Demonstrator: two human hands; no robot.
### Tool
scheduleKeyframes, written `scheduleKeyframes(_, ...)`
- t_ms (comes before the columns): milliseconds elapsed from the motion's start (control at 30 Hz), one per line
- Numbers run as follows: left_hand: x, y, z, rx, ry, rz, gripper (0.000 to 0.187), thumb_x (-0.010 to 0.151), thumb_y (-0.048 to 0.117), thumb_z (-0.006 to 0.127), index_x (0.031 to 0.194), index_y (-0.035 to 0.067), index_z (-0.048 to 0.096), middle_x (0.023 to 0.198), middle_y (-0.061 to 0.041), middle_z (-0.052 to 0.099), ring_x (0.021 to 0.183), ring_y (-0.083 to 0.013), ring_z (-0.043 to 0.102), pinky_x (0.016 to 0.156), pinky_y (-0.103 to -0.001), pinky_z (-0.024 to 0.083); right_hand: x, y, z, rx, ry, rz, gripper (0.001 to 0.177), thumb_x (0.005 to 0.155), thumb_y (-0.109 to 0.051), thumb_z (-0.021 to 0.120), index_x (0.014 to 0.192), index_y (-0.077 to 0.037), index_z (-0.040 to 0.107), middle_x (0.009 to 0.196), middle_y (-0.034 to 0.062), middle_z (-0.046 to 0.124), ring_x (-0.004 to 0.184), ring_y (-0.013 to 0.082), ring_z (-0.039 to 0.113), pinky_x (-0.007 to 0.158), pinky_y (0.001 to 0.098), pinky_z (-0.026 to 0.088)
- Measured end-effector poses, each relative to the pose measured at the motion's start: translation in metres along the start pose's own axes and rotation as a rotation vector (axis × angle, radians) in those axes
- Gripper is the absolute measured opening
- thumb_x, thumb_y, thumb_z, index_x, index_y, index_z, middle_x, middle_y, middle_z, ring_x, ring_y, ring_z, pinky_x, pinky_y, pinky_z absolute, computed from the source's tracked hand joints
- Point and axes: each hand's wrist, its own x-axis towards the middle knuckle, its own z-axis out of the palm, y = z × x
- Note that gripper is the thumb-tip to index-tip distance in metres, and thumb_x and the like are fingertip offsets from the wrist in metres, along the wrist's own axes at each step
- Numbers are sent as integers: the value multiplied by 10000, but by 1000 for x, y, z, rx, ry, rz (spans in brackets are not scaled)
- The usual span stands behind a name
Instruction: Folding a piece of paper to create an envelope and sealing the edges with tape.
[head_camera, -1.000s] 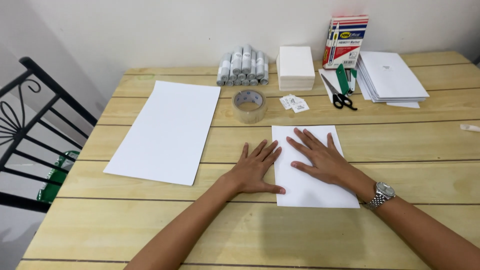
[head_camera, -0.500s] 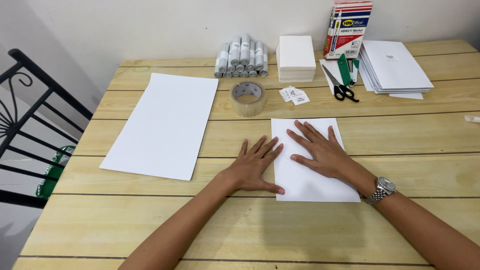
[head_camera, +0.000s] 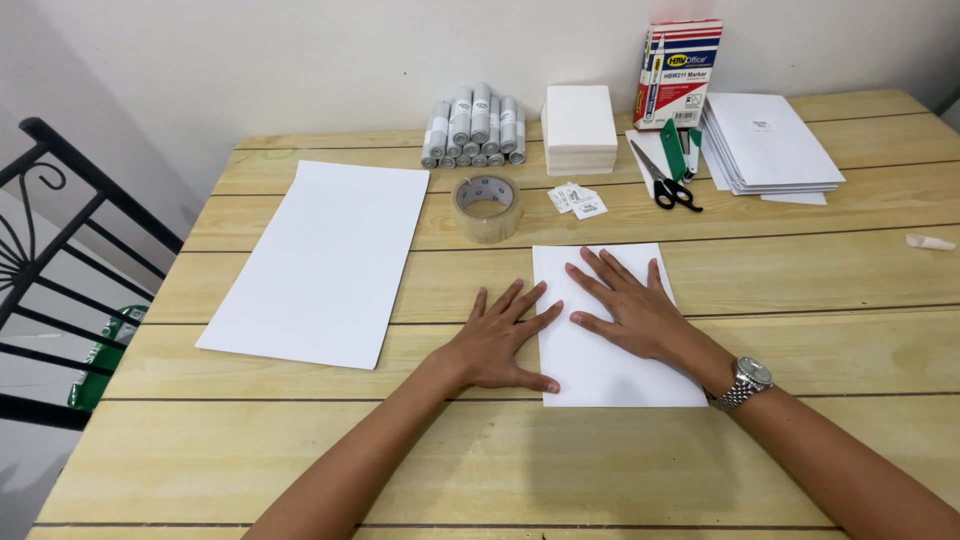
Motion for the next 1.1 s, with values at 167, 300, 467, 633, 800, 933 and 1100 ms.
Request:
scheduleKeyframes(167, 0, 4, 0, 5, 6, -15, 1028, 588, 744, 550, 1445, 267, 243, 1537, -73, 133, 1416, -333, 54, 1092, -615, 7, 3, 7, 5, -34, 17, 34, 675, 861, -641, 292, 1451, -335, 168, 1541, 16, 97, 1410, 264, 93, 1029, 704, 43)
scheduleKeyframes(300, 2, 2, 3, 4, 14, -24, 1052, 558, 769, 544, 1439, 272, 253, 1536, -68, 134, 1417, -327, 56, 1097, -614, 18, 6, 26, 5, -25, 114, 181, 652, 890, -590, 290, 1458, -279, 210, 1521, 108, 179, 1396, 330, 162, 983, 754, 57)
scheduleKeyframes(467, 1, 2, 2, 16, 17, -30, 1050, 555, 773, 533, 1438, 273, 260, 1539, -59, 132, 1419, -319, 55, 1101, -603, 12, 11, 62, 23, 289, 538, 51, 280, 837, -74, 536, 1103, -101, 618, 1207, 156, 498, 1101, 338, 471, 802, 506, 396)
scheduleKeyframes(633, 3, 0, 4, 9, 16, -25, 1032, 572, 760, 533, 1439, 270, 263, 1540, -68, 132, 1420, -326, 50, 1098, -598, -2, -41, 10, 39, 362, 556, -357, 213, 710, -218, 718, 909, -144, 709, 963, 75, 698, 941, 273, 659, 766, 392, 568)
scheduleKeyframes(800, 6, -5, 7, -20, -48, -2, 985, 646, 715, 404, 1459, 270, 72, 1545, -37, -69, 1412, -265, -136, 1080, -554, -84, -68, -14, 42, 174, 409, -513, 493, 755, -427, 696, 1174, -187, 596, 1231, 32, 568, 1147, 182, 523, 1005, 490, 292)
scheduleKeyframes(933, 7, -6, 9, -26, -27, -3, 975, 655, 716, 380, 1457, 269, 53, 1546, -34, -66, 1412, -260, -135, 1081, -552, -97, -64, -13, 45, 175, 466, -497, 442, 766, -400, 685, 1140, -178, 603, 1191, 21, 591, 1107, 167, 549, 985, 458, 341)
scheduleKeyframes(1100, 6, -6, 9, -17, -44, 7, 1020, 647, 703, 438, 1458, 251, 16, 1544, -42, -84, 1409, -271, -151, 1077, -558, -103, -64, -12, 52, 178, 492, -467, 434, 753, -387, 700, 1128, -192, 603, 1206, 16, 584, 1099, 171, 557, 966, 462, 365)
